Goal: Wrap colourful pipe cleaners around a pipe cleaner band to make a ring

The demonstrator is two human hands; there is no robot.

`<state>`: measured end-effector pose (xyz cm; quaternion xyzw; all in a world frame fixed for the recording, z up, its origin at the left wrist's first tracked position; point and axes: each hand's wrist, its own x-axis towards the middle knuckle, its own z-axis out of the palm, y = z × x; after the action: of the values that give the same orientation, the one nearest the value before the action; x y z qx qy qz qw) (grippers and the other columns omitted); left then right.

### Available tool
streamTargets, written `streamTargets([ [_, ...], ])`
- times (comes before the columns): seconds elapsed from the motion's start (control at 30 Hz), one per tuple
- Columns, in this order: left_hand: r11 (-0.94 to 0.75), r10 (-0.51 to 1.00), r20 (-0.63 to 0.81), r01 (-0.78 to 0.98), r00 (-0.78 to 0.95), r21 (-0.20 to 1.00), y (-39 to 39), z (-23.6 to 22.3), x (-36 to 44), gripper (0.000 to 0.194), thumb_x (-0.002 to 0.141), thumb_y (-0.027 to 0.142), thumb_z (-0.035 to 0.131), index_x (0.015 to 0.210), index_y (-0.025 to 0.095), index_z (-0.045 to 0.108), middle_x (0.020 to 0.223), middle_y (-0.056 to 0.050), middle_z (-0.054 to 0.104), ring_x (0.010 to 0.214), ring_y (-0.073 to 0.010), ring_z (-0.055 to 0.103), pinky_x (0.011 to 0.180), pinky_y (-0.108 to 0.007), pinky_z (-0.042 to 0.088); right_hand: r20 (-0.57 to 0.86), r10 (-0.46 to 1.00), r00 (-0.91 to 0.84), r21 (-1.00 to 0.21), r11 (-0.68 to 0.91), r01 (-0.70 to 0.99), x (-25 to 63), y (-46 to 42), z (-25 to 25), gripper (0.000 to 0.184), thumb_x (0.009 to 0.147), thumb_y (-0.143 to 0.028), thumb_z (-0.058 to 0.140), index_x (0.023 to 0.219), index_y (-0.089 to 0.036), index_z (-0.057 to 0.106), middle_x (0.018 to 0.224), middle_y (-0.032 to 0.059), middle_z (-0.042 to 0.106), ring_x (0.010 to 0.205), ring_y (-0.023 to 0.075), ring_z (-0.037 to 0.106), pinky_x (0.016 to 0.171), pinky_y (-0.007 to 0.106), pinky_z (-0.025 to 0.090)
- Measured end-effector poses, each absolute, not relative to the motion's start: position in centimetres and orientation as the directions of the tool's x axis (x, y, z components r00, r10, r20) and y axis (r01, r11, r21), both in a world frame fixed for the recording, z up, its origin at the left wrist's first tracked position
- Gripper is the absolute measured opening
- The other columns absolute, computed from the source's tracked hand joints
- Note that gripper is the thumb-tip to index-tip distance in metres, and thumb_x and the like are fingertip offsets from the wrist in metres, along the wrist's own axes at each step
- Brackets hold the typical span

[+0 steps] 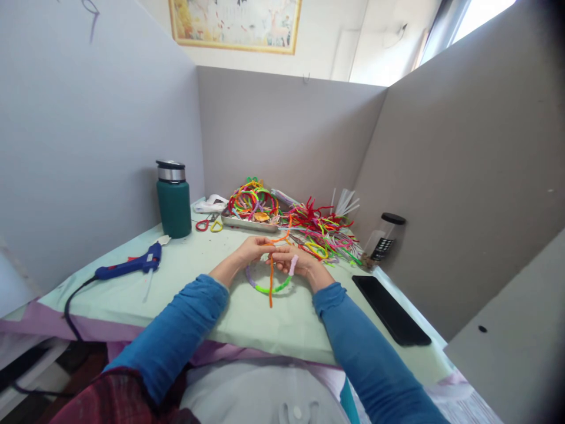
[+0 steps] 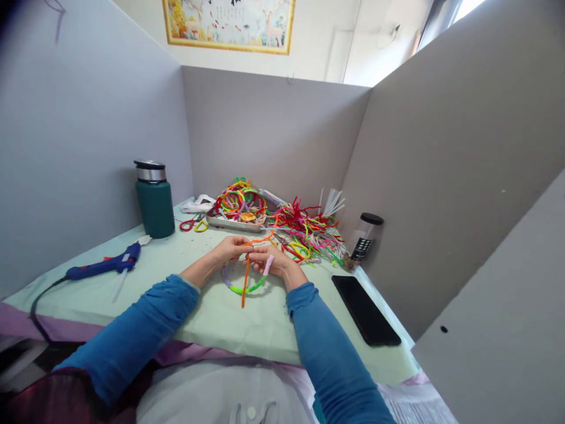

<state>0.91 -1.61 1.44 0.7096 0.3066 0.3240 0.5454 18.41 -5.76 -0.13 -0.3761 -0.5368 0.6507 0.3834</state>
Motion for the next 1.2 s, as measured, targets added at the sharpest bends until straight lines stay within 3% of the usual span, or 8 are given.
streamTargets([
  [0.33,-0.228,0.783,0.151,0.052,0.604,0.972,-1.7,1.4,0.8,0.042,0.066,0.051,0.072,0.081,0.012,0.064,0.051,0.004,0.048,0.037,-0.0030,0.026,0.039,-0.023,0.015,0.000,0.945,-0.326,-1.000,0.010,0.029,18.0,-5.5,-0.6,0.020,0.064,-0.029,0.073,0.075,-0.013,0.065,0.067,0.0032,0.067,0.045,0.0072,0.051,0.041,0.019,0.036],
  [0.6,-0.203,0.731,0.156,-0.006,0.664,0.979,-1.4,1.0,0.6,0.047,0.068,0.051,0.071,0.090,0.010,0.068,0.045,0.007,0.033,0.039,-0.0038,0.021,0.040,-0.024,0.012,0.289,0.945,-0.156,-0.937,0.312,0.159,17.5,-4.8,-1.1,0.024,0.064,-0.033,0.071,0.079,-0.015,0.066,0.055,-0.0036,0.056,0.044,0.0071,0.042,0.045,0.021,0.034],
  [0.7,-0.172,0.729,0.136,-0.012,0.671,0.985,-1.2,0.9,0.6,0.047,0.068,0.051,0.072,0.090,0.010,0.068,0.045,0.008,0.032,0.039,-0.0037,0.022,0.040,-0.024,0.012,0.387,0.914,-0.118,-0.870,0.405,0.280,17.5,-4.3,-1.5,0.017,0.068,-0.031,0.067,0.076,-0.015,0.066,0.057,-0.0022,0.057,0.049,0.0096,0.048,0.049,0.022,0.036],
  [0.9,-0.137,0.725,0.105,-0.007,0.681,0.991,-1.0,0.8,0.6,0.045,0.067,0.049,0.073,0.089,0.010,0.068,0.050,0.005,0.045,0.037,-0.0023,0.024,0.040,-0.024,0.011,0.456,0.888,-0.061,-0.770,0.427,0.473,17.3,-4.5,-1.8,0.013,0.076,-0.026,0.056,0.075,-0.018,0.066,0.057,0.0000,0.063,0.049,0.0124,0.053,0.051,0.024,0.041],
  [1.1,-0.154,0.711,0.110,0.001,0.695,0.988,-1.2,1.0,0.6,0.043,0.067,0.047,0.072,0.088,0.009,0.069,0.067,-0.002,0.061,0.038,-0.0008,0.027,0.040,-0.022,0.015,0.579,0.813,-0.056,-0.598,0.470,0.649,17.5,-4.8,-1.6,0.013,0.075,-0.020,0.055,0.076,-0.021,0.068,0.071,0.0020,0.069,0.064,0.0163,0.060,0.061,0.026,0.044],
  [1.2,-0.162,0.697,0.117,-0.003,0.708,0.987,-1.3,1.1,0.6,0.043,0.066,0.045,0.073,0.091,0.009,0.070,0.071,-0.004,0.063,0.038,-0.0009,0.028,0.040,-0.022,0.016,0.611,0.790,-0.037,-0.570,0.472,0.672,17.8,-4.5,-1.9,0.015,0.073,-0.019,0.057,0.081,-0.022,0.069,0.075,0.0018,0.071,0.069,0.0172,0.062,0.065,0.028,0.045],
])
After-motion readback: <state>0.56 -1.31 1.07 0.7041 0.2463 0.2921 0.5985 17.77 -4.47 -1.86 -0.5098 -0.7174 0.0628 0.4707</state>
